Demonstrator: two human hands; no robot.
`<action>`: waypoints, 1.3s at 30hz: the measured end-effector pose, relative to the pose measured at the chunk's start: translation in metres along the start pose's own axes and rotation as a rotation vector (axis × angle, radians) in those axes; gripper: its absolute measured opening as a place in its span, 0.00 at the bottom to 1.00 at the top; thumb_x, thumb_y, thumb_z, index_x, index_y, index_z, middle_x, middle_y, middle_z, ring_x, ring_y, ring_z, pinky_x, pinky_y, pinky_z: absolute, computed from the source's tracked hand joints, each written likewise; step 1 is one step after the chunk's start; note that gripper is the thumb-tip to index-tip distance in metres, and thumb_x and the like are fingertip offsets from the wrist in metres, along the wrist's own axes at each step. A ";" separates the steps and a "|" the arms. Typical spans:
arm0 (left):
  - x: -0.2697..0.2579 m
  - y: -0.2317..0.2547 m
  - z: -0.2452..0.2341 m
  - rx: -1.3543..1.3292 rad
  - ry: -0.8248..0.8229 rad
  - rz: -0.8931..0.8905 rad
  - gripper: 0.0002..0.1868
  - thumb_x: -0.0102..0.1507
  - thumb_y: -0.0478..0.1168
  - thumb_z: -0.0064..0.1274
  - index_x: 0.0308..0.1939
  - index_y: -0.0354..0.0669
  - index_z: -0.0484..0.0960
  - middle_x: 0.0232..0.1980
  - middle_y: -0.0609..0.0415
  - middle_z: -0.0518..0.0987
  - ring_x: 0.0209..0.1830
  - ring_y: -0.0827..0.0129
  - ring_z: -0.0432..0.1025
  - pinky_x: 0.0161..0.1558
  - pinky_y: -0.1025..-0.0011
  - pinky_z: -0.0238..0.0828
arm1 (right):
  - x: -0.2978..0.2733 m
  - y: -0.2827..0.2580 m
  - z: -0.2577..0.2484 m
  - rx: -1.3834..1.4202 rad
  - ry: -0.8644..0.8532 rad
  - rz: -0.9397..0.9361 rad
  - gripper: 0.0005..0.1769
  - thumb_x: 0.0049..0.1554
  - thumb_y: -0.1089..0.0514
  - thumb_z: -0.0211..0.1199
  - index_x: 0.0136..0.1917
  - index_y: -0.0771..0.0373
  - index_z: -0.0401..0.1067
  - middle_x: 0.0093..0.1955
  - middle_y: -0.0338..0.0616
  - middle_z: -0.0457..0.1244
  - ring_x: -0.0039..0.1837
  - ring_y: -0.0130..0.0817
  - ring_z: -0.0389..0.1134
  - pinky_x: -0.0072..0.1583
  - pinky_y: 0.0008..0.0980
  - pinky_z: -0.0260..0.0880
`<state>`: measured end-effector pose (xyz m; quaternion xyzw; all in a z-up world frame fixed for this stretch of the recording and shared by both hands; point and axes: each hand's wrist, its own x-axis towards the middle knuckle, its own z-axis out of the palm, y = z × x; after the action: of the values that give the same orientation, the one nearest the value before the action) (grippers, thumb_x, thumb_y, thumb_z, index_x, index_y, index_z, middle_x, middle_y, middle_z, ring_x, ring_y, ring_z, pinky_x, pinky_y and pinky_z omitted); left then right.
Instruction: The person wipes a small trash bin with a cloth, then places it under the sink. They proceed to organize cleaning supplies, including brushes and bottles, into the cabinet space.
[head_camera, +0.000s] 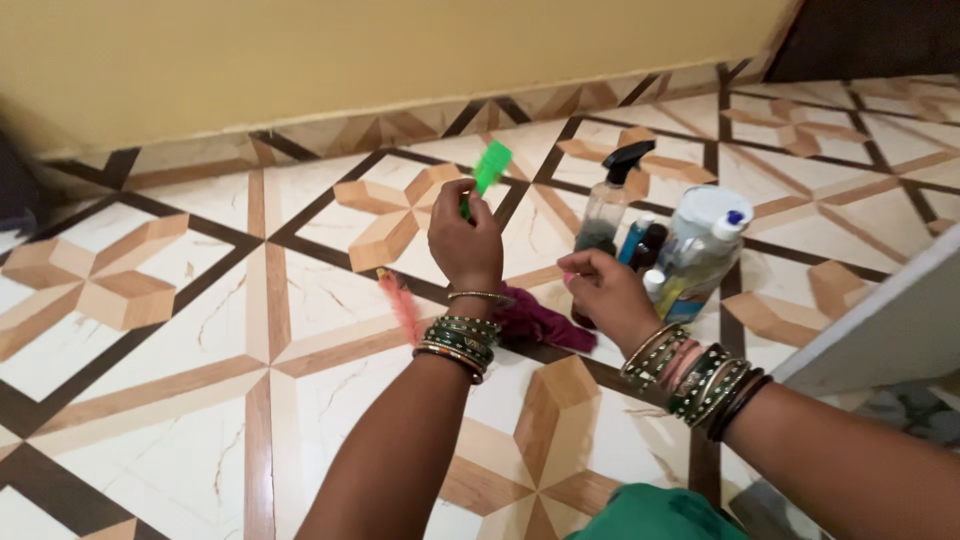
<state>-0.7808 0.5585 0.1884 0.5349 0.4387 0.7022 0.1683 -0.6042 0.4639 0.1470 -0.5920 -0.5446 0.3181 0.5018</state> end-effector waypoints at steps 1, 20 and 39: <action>0.003 0.011 -0.001 -0.006 -0.014 0.068 0.07 0.64 0.36 0.51 0.44 0.42 0.80 0.41 0.48 0.82 0.39 0.54 0.78 0.41 0.60 0.75 | -0.003 -0.005 -0.010 -0.008 0.024 -0.007 0.14 0.60 0.60 0.62 0.60 0.62 0.75 0.52 0.39 0.68 0.50 0.25 0.67 0.49 0.28 0.70; -0.019 0.225 0.013 -0.262 -0.859 0.334 0.09 0.58 0.41 0.54 0.32 0.37 0.83 0.27 0.49 0.82 0.26 0.67 0.76 0.34 0.67 0.73 | -0.117 -0.074 -0.216 0.105 0.435 0.132 0.37 0.57 0.46 0.64 0.74 0.62 0.56 0.62 0.50 0.64 0.61 0.41 0.71 0.56 0.42 0.75; -0.158 0.403 0.071 -0.693 -1.228 0.171 0.06 0.61 0.36 0.50 0.35 0.37 0.81 0.27 0.57 0.76 0.23 0.78 0.69 0.26 0.76 0.67 | -0.266 -0.105 -0.385 0.135 0.834 0.021 0.14 0.58 0.57 0.65 0.56 0.65 0.74 0.50 0.42 0.70 0.46 0.29 0.73 0.46 0.31 0.76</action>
<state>-0.5648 0.2527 0.4171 0.7822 -0.0275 0.3838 0.4899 -0.3370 0.1021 0.3133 -0.6413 -0.2665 0.0916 0.7136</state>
